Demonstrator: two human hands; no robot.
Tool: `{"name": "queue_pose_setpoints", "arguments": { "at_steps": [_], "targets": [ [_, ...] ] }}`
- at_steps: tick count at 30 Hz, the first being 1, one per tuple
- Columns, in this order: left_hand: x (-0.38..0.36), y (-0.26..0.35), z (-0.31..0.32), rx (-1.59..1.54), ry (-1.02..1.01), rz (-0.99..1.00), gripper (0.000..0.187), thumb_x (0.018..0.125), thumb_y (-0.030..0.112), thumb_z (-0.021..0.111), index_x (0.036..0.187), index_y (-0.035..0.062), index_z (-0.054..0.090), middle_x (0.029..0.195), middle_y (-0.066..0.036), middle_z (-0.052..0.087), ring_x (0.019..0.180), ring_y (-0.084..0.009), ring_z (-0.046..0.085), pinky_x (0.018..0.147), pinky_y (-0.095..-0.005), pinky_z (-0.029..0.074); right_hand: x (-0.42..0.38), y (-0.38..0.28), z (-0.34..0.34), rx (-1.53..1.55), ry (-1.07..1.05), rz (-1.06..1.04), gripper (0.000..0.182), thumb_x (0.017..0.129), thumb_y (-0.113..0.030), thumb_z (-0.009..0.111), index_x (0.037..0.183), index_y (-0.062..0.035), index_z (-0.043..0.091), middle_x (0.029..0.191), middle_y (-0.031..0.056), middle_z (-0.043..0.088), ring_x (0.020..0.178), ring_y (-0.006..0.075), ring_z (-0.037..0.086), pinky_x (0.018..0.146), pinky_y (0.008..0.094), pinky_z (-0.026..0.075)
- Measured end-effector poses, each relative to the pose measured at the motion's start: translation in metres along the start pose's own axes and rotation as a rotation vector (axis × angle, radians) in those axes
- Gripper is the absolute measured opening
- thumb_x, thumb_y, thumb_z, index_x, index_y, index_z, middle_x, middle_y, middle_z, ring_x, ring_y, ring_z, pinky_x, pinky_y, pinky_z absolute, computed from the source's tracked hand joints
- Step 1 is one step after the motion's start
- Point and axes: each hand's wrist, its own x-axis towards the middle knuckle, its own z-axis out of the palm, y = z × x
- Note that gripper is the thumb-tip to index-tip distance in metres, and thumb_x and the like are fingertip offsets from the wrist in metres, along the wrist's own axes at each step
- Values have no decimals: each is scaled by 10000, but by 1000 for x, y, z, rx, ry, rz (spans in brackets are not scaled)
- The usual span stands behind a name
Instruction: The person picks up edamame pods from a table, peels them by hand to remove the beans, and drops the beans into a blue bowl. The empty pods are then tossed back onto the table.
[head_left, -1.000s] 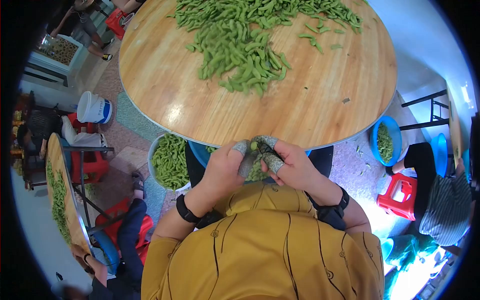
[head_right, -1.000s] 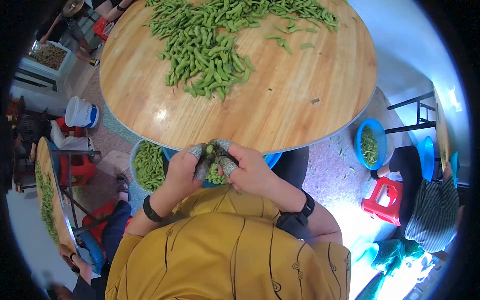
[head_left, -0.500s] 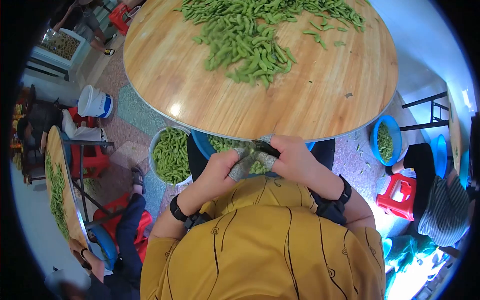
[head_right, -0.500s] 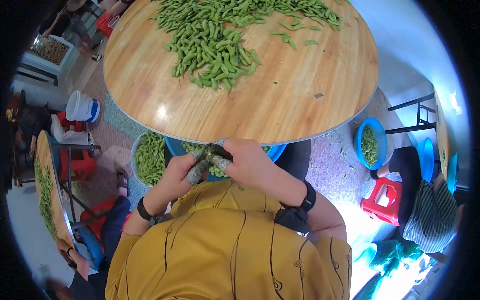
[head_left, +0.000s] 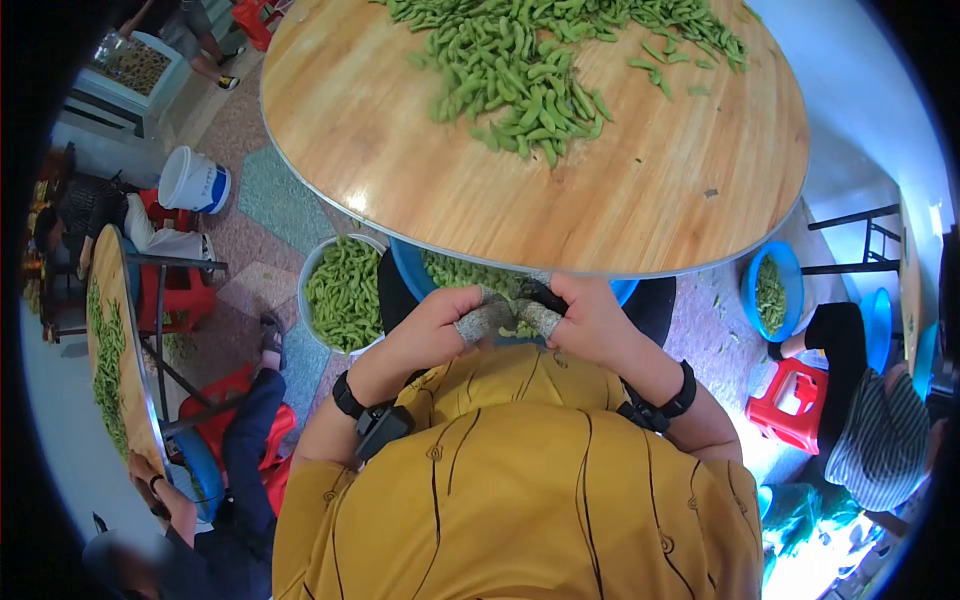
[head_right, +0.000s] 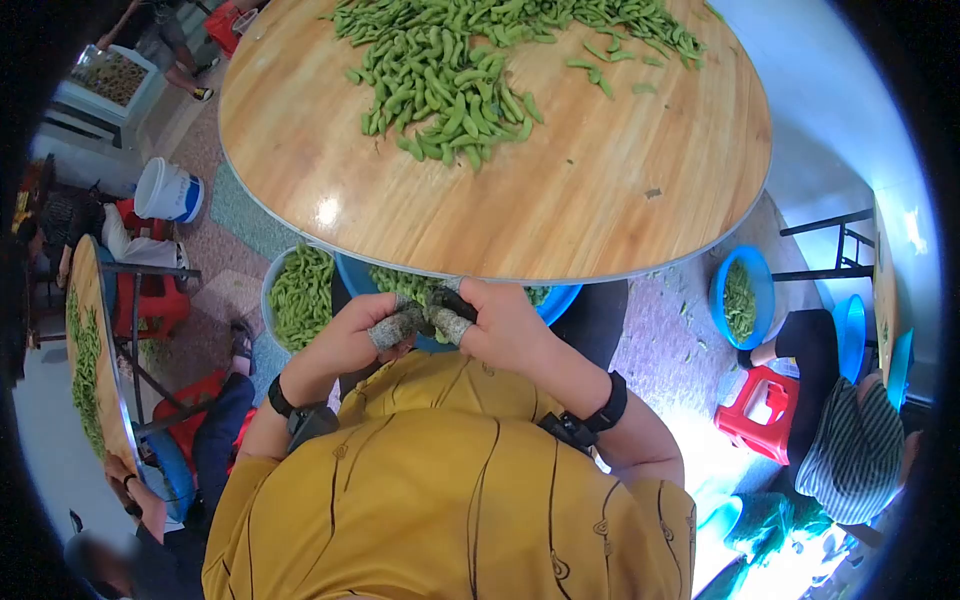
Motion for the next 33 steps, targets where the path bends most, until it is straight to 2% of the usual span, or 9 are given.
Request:
{"name": "queue_pose_setpoints", "arguments": {
  "at_steps": [5, 7, 11, 12, 15, 18, 28, 31, 33],
  "targets": [
    [11, -3, 1, -368, 169, 139, 205, 937, 198, 538, 1049, 38, 602, 769, 0, 614, 599, -63, 517, 535, -206, 414, 10, -4, -7, 471, 30, 57, 135, 909, -124, 586, 1000, -25, 564, 781, 52, 632, 449, 68, 463, 395, 210, 367],
    [12, 7, 10, -99, 360, 243, 244, 947, 208, 532, 1112, 38, 591, 842, -18, 650, 691, -69, 573, 601, -212, 459, 12, -8, -8, 638, 129, 41, 143, 905, -128, 596, 994, -25, 555, 795, 54, 633, 455, 66, 464, 396, 209, 370],
    [22, 11, 22, 98, 323, 340, 262, 953, 168, 511, 1174, 48, 584, 909, -3, 649, 852, -69, 590, 725, -219, 479, 12, 4, 4, 397, 168, -110, 198, 856, -76, 603, 1037, -14, 551, 798, 40, 639, 575, 70, 554, 498, 213, 446],
    [23, 13, 22, 98, 331, 332, 259, 955, 173, 510, 1162, 41, 591, 906, -2, 644, 832, -69, 588, 713, -218, 470, 12, 4, 4, 236, 199, -201, 257, 829, -75, 592, 1066, 9, 541, 803, 83, 649, 652, 158, 623, 589, 261, 496],
    [23, 24, 27, -103, 375, 257, 242, 952, 159, 512, 1137, 31, 601, 911, -3, 644, 812, -70, 580, 697, -217, 455, 13, -2, -4, -138, 217, -289, 302, 833, -89, 578, 1108, 27, 528, 837, 145, 644, 745, 279, 650, 662, 323, 512],
    [24, 20, 12, -201, 389, 258, 217, 946, 141, 519, 1106, 22, 603, 915, -2, 642, 786, -65, 566, 681, -207, 440, 12, 1, -5, -175, 279, -361, 363, 839, -100, 556, 1177, 21, 502, 874, 183, 625, 818, 345, 635, 719, 360, 504],
    [22, 28, 17, -5, 295, 220, 158, 914, 72, 538, 1042, 12, 610, 892, -1, 629, 821, -51, 535, 701, -219, 443, 11, -18, -17, -87, -12, -263, 479, 766, -11, 504, 1244, -37, 479, 857, 96, 631, 772, 264, 625, 712, 329, 490],
    [25, 23, 15, 132, 369, 289, 131, 871, 58, 570, 984, 10, 613, 845, -57, 627, 790, -135, 591, 681, -263, 461, 10, -13, -16, -15, -6, -262, 472, 770, -10, 476, 1240, -43, 488, 816, 70, 624, 733, 200, 605, 695, 307, 485],
    [24, 31, 15, 792, 471, 482, 134, 805, 39, 597, 933, 3, 605, 795, -132, 598, 744, -280, 608, 648, -316, 470, 11, -10, -14, 153, -19, -201, 446, 790, -16, 463, 1234, -39, 493, 801, 61, 625, 737, 167, 599, 700, 298, 484]
  ]
}}
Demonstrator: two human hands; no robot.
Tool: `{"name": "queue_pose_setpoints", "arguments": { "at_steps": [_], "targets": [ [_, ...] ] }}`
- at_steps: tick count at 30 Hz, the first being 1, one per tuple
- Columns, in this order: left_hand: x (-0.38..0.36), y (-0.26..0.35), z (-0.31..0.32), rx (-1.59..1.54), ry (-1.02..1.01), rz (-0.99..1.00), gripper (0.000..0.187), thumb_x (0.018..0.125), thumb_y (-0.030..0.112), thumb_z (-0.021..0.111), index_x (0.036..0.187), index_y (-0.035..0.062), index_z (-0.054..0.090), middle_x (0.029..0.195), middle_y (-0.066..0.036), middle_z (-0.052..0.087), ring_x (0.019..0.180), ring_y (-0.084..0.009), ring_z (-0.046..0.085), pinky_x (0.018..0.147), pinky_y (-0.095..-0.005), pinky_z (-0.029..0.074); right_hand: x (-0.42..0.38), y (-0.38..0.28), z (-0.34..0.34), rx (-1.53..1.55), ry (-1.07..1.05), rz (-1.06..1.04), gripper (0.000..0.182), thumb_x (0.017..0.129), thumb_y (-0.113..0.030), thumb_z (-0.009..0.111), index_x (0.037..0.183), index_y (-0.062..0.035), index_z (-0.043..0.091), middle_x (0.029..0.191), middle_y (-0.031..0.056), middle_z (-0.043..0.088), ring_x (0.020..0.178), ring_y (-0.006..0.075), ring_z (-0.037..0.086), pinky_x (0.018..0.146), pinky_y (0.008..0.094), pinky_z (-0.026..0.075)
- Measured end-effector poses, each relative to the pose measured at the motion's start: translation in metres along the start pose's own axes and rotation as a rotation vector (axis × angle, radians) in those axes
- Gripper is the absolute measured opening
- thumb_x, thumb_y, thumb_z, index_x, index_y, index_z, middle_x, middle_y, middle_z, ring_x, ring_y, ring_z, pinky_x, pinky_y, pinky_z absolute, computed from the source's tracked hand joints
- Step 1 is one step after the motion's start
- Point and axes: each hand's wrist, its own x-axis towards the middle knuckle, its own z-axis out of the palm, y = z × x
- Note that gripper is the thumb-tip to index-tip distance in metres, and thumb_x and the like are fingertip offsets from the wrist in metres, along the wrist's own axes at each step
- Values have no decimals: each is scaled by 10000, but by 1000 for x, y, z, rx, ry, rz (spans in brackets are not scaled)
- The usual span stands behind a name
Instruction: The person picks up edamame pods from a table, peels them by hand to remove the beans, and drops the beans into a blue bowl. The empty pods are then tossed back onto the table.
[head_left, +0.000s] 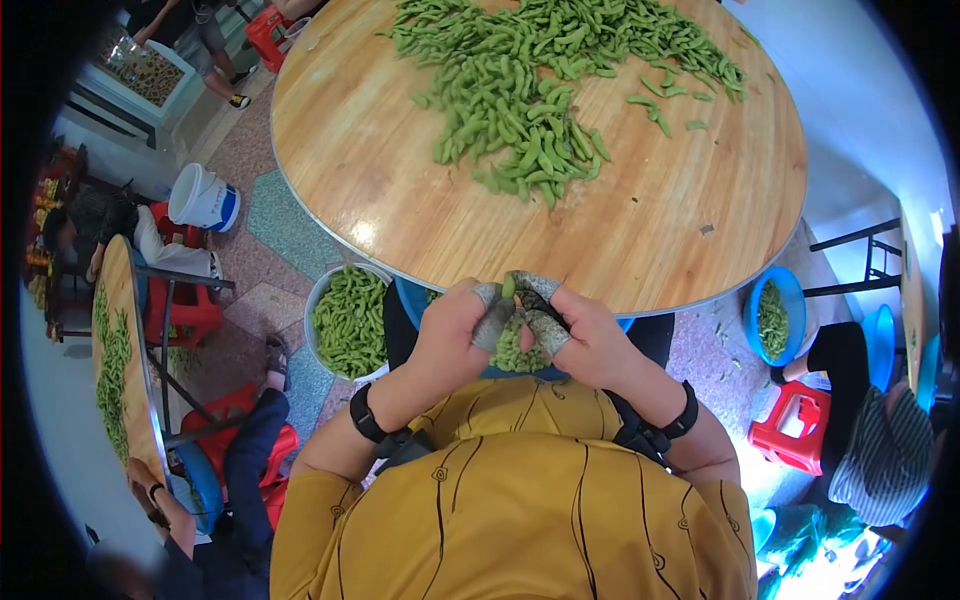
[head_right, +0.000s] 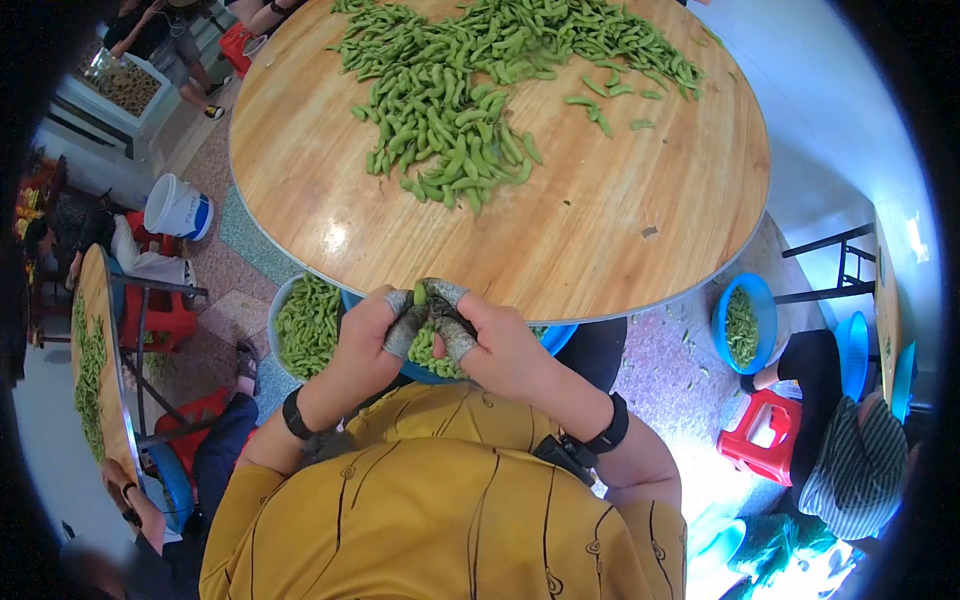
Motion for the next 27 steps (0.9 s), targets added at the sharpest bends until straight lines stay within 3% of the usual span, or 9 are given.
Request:
{"name": "queue_pose_setpoints", "arguments": {
  "at_steps": [4, 7, 9, 12, 15, 18, 22, 25, 27],
  "targets": [
    [-5, -13, 11, 267, 0, 119, 163, 753, 33, 618, 911, -2, 598, 768, -187, 555, 693, -390, 549, 607, -381, 456, 3, 9, 5, -9, 47, -60, 436, 819, -23, 452, 1250, -72, 498, 780, 32, 607, 649, 127, 557, 610, 266, 467],
    [-5, -18, 16, -60, 78, 166, 53, 861, 67, 539, 886, 25, 559, 657, -105, 492, 569, -242, 502, 513, -339, 407, -1, 4, 2, 363, -46, 279, 398, 870, -37, 450, 1257, -112, 506, 752, -1, 569, 556, 86, 478, 516, 226, 411],
    [-10, -15, 9, -1449, -202, -655, 123, 905, 146, 494, 845, 44, 528, 608, -38, 414, 499, -153, 387, 460, -298, 332, -7, -1, 2, 772, -103, 440, 343, 919, -77, 455, 1249, -149, 514, 738, -19, 537, 505, 47, 408, 449, 196, 336],
    [-15, -23, 13, -1582, -266, -639, 204, 940, 214, 442, 841, 52, 514, 601, 5, 366, 497, -96, 313, 463, -252, 284, -9, 3, -4, 543, -122, 404, 287, 935, -105, 492, 1218, -119, 530, 748, -4, 550, 497, 41, 413, 431, 198, 326],
    [-16, -23, 12, -1566, -308, -649, 179, 955, 207, 464, 885, 63, 545, 586, 30, 356, 484, -74, 289, 459, -240, 263, -5, 16, -2, 188, 113, 212, 246, 919, -124, 552, 1162, -85, 559, 752, -1, 561, 484, 32, 407, 415, 194, 305],
    [-14, -12, 9, -1517, -327, -775, 183, 958, 211, 462, 877, 67, 540, 584, 33, 355, 475, -72, 280, 452, -235, 252, 2, 8, -9, 426, 12, 371, 178, 905, -135, 589, 1065, -55, 585, 739, 0, 567, 486, 37, 414, 416, 198, 311],
    [-12, -8, 3, -1499, -415, -789, 228, 955, 224, 447, 819, 59, 526, 580, 14, 385, 497, -99, 334, 463, -236, 276, 4, 15, -8, 530, -73, 322, 118, 900, -132, 593, 991, -57, 587, 713, -2, 559, 490, 42, 420, 417, 199, 310],
    [-15, -8, 9, -1096, -352, -573, 157, 928, 154, 492, 836, 47, 560, 597, -34, 455, 507, -155, 434, 465, -287, 348, 2, 16, -1, 532, -28, 268, 88, 894, -124, 594, 952, -59, 582, 701, -1, 553, 487, 42, 416, 416, 199, 306],
    [-8, -12, 15, -247, -69, 151, 95, 849, 120, 580, 889, 34, 591, 669, -111, 539, 601, -275, 555, 531, -326, 431, 1, 16, 1, 532, 45, 322, 73, 897, -117, 586, 940, -58, 580, 688, -2, 545, 486, 41, 415, 416, 197, 305]
  ]
}}
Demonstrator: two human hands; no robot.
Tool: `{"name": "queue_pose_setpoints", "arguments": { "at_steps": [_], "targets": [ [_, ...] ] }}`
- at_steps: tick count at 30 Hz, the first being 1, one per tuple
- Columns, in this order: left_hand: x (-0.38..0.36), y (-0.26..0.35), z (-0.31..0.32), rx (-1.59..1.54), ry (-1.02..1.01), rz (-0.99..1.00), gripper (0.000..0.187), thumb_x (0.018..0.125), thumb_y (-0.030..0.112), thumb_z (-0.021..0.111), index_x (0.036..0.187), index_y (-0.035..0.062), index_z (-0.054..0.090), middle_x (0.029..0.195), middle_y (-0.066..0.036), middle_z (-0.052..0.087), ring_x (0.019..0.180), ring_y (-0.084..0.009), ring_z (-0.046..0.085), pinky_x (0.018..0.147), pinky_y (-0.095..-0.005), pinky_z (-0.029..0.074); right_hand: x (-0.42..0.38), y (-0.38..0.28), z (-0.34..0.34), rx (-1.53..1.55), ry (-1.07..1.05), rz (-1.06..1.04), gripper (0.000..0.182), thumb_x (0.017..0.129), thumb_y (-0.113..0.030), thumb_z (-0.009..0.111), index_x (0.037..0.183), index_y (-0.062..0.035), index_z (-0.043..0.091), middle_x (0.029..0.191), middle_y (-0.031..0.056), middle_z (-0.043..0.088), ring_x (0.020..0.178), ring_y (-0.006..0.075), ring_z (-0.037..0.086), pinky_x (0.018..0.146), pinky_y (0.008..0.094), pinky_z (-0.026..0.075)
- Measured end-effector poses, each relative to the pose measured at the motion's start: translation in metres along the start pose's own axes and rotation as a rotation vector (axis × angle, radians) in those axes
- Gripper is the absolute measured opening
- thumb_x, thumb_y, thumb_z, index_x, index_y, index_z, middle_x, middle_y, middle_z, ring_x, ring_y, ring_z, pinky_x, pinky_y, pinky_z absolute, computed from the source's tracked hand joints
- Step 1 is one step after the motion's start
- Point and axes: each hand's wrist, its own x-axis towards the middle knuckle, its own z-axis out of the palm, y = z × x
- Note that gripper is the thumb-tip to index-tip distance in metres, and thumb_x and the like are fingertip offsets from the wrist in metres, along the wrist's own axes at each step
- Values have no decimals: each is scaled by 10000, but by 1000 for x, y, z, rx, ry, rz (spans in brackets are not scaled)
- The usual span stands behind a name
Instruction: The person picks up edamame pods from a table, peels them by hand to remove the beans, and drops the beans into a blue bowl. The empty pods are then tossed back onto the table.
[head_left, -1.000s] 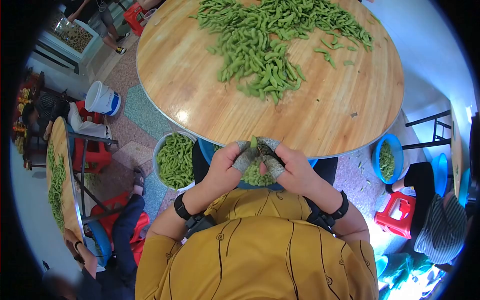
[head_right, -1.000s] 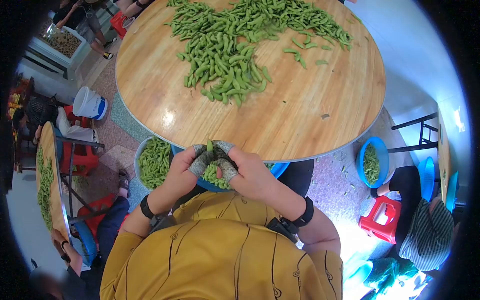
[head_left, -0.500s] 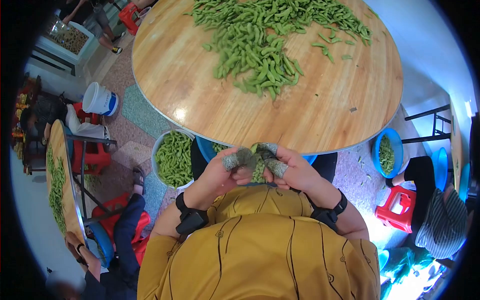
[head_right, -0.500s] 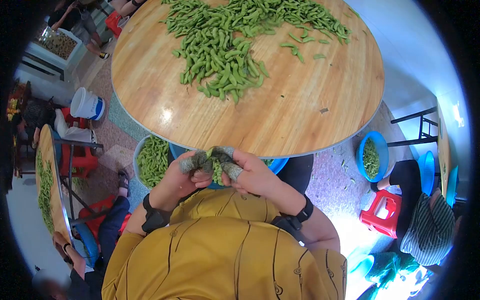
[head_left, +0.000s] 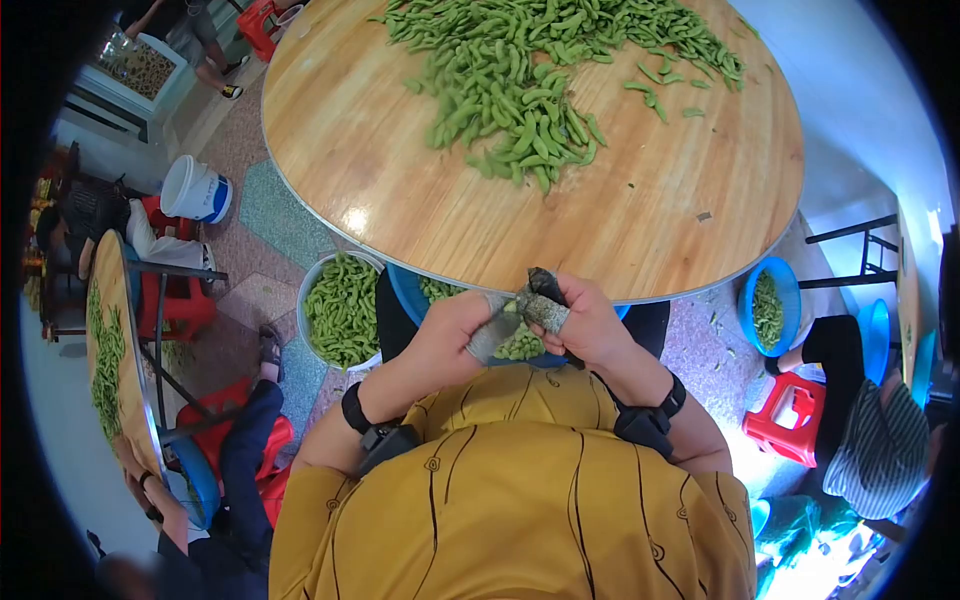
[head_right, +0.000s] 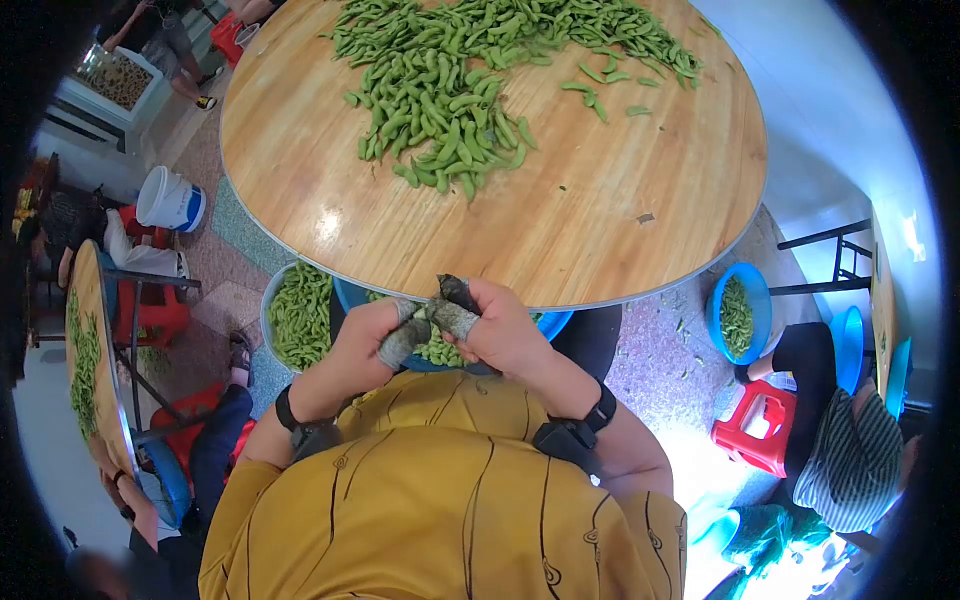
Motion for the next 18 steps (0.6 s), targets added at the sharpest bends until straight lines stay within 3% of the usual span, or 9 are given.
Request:
{"name": "queue_pose_setpoints", "arguments": {
  "at_steps": [4, 6, 7, 9, 13, 15, 16, 18],
  "targets": [
    [0, 12, -10, 255, -101, 38, 146, 761, 90, 609, 890, 24, 589, 714, -172, 540, 683, -356, 558, 573, -382, 457, -4, -2, -3, 237, -29, 195, 67, 884, -115, 599, 913, -58, 580, 685, -1, 543, 486, 49, 418, 414, 205, 306],
    [-3, 8, -5, 172, -18, -23, 74, 740, 71, 599, 804, 34, 590, 727, -153, 545, 635, -362, 536, 556, -392, 437, -5, -3, -1, -231, 87, 116, 97, 865, -131, 618, 899, -44, 593, 680, 14, 549, 506, 65, 468, 433, 227, 361],
    [-4, 6, -6, 173, -19, -22, 74, 740, 71, 599, 804, 34, 590, 727, -153, 545, 635, -362, 536, 556, -392, 437, -5, 1, -1, -231, 86, 114, 97, 865, -131, 618, 899, -44, 593, 680, 14, 549, 506, 65, 468, 433, 227, 361],
    [-7, 3, -9, 203, -34, -49, 82, 718, 56, 600, 799, 40, 597, 728, -149, 546, 641, -355, 546, 551, -389, 434, -4, 12, 0, -692, 268, -613, 144, 846, -152, 638, 907, -25, 609, 665, 30, 558, 527, 73, 512, 471, 248, 417],
    [-8, 7, -6, 267, -84, -46, 108, 711, 98, 623, 780, 35, 568, 696, -141, 537, 661, -351, 559, 566, -400, 455, -6, 6, -2, -938, 122, -767, 188, 851, -171, 642, 936, -7, 612, 665, 47, 573, 541, 73, 534, 509, 258, 451],
    [-9, 13, -7, 168, -192, -37, 118, 746, 114, 622, 837, 42, 604, 711, -153, 545, 649, -345, 557, 563, -384, 451, -15, -4, -2, -656, -3, -165, 186, 850, -174, 658, 937, -15, 618, 683, 39, 585, 513, 73, 521, 476, 242, 422],
    [-9, 11, -6, 166, -190, -35, 118, 746, 114, 622, 837, 42, 604, 711, -153, 545, 649, -345, 557, 563, -384, 451, -14, -5, -4, -660, -2, -165, 186, 850, -174, 658, 937, -15, 618, 683, 39, 585, 513, 73, 521, 476, 242, 422],
    [-10, 7, -2, -260, -197, 16, 146, 827, 141, 600, 937, 52, 633, 708, -96, 568, 604, -267, 554, 548, -342, 435, -12, -4, -9, -281, -148, -14, 146, 868, -160, 642, 936, -33, 615, 699, 37, 585, 475, 77, 485, 437, 216, 371]
  ]
}}
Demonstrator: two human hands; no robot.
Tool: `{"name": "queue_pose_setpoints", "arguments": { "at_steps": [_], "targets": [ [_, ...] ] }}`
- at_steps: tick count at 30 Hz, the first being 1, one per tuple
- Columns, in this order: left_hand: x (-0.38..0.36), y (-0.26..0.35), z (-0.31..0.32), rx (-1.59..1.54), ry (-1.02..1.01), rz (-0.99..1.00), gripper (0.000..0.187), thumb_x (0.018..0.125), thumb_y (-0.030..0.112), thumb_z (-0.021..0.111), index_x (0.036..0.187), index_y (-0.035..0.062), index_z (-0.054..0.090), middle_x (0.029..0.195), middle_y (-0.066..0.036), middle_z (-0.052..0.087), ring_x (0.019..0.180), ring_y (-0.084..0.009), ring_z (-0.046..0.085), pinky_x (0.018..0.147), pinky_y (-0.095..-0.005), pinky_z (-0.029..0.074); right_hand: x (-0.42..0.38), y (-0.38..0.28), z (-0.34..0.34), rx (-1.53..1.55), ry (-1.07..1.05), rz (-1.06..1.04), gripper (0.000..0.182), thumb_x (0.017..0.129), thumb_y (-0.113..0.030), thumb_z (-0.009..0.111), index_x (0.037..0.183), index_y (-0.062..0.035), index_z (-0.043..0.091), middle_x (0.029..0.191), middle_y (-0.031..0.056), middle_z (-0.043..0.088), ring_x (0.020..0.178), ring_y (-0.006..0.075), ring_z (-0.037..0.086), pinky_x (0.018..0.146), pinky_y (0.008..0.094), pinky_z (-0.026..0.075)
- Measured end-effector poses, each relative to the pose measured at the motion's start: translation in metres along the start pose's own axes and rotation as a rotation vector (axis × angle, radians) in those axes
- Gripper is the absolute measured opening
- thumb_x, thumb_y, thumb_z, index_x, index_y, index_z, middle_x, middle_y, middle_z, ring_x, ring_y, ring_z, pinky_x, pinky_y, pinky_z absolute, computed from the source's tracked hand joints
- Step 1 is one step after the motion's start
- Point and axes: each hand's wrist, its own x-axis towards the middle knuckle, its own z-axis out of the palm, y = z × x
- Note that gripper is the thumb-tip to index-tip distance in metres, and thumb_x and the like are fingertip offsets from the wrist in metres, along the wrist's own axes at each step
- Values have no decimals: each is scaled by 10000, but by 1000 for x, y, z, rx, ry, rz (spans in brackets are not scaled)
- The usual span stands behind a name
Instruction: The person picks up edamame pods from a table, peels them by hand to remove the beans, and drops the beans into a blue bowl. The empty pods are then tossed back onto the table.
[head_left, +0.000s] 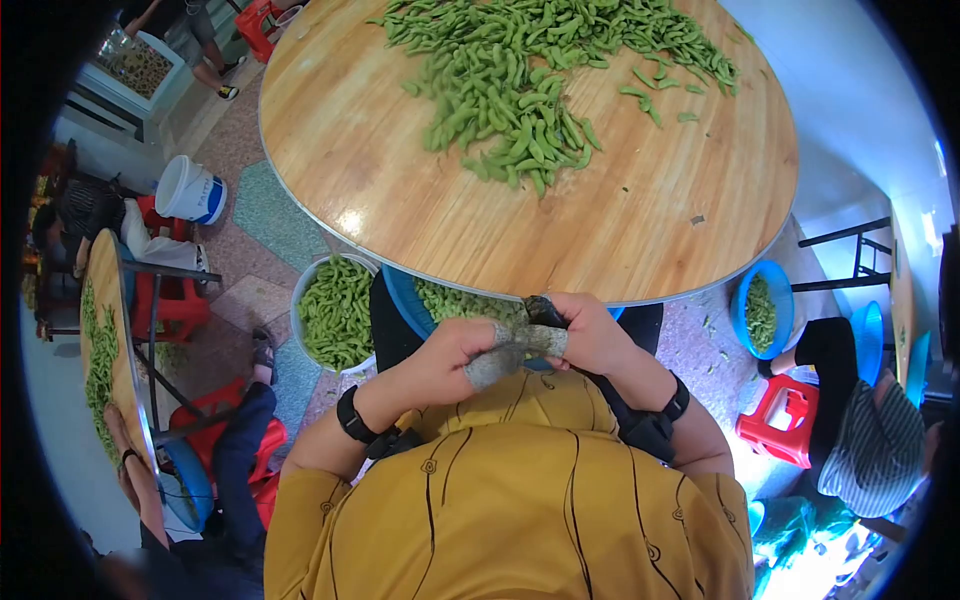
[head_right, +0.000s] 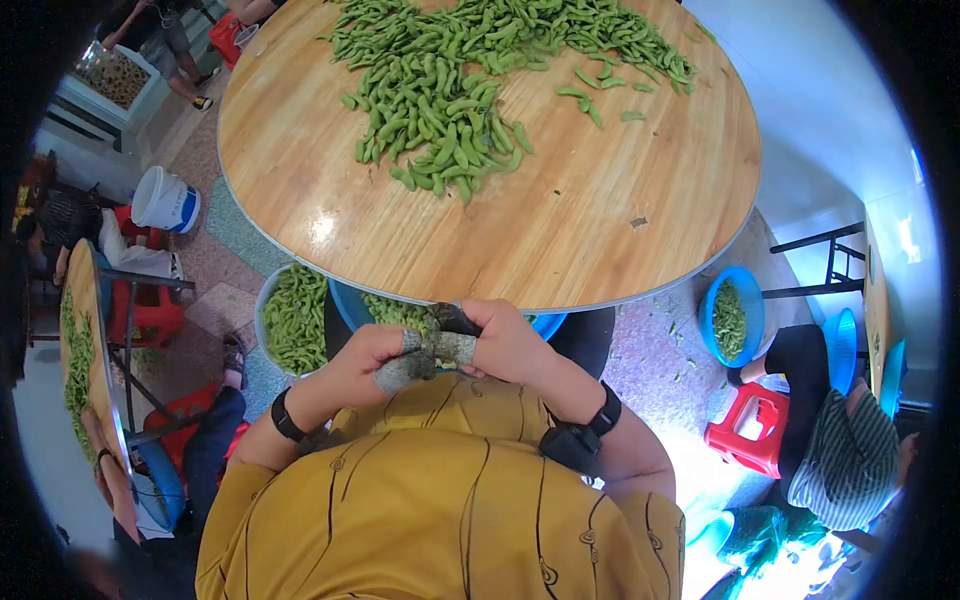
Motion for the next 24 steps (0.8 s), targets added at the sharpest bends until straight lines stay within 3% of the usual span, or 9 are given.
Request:
{"name": "queue_pose_setpoints", "arguments": {
  "at_steps": [1, 3, 7, 13, 15, 18, 20, 21, 24],
  "targets": [
    [-2, 2, -2, -1, 2, 2, 146, 827, 141, 600, 937, 52, 633, 708, -96, 568, 604, -267, 554, 548, -342, 435, 0, 2, -1, -2, 0, 1, 146, 868, -160, 642, 936, -33, 615, 699, 37, 585, 475, 77, 485, 437, 216, 371],
    [-9, 9, -8, -668, -27, -512, 193, 901, 164, 558, 1037, 48, 630, 711, -16, 558, 565, -149, 498, 531, -281, 396, 1, 4, -2, 461, -62, 134, 116, 887, -130, 612, 961, -42, 598, 712, 43, 585, 433, 70, 423, 412, 192, 321],
    [-6, 4, -12, -1055, 198, -533, 254, 919, 259, 555, 899, 14, 619, 674, -4, 539, 564, -91, 472, 508, -247, 372, 5, -3, 5, 679, 70, 116, 119, 900, -107, 583, 990, -29, 580, 755, 67, 600, 457, 63, 413, 415, 195, 328],
    [-24, -5, -25, -211, 366, -407, 190, 913, 150, 567, 1058, 31, 591, 734, 0, 573, 599, -54, 506, 520, -195, 397, 9, -5, 7, 476, 165, -40, 132, 905, -99, 571, 1015, -26, 581, 807, 66, 612, 534, 57, 455, 429, 204, 358],
    [-38, -6, -31, -294, 511, -491, 203, 862, 121, 637, 1039, 23, 628, 743, 19, 587, 686, -52, 540, 614, -222, 451, 12, -2, 8, 434, 189, 5, 135, 910, -99, 563, 1021, -24, 581, 805, 55, 610, 525, 57, 449, 429, 203, 361],
    [-70, -18, -56, 25, 615, -532, 255, 825, 98, 661, 1072, 48, 620, 817, -27, 634, 686, -125, 596, 616, -246, 468, 15, -1, 7, 501, 150, 36, 129, 908, -95, 565, 1014, -24, 584, 801, 50, 605, 525, 59, 449, 429, 205, 362],
    [-93, -30, -74, 802, 540, -502, 365, 779, 68, 669, 1134, 60, 585, 979, -130, 643, 773, -275, 645, 672, -327, 510, 16, -1, 8, 516, 139, 44, 124, 906, -91, 566, 1010, -25, 585, 796, 50, 602, 524, 59, 448, 429, 205, 362],
    [-104, -37, -82, 801, 545, -506, 365, 779, 68, 669, 1134, 60, 585, 979, -130, 643, 773, -275, 645, 672, -327, 510, 17, 0, 9, 530, 129, 48, 119, 905, -86, 567, 1006, -27, 586, 792, 50, 598, 523, 60, 447, 429, 205, 361],
    [-116, -37, -89, 1279, 515, -814, 264, 768, 50, 638, 1028, 17, 603, 1150, -210, 552, 926, -395, 602, 771, -463, 499, 23, 3, 12, 528, 148, 56, 104, 901, -80, 571, 987, -24, 589, 799, 54, 596, 524, 62, 448, 428, 207, 361]
  ]
}}
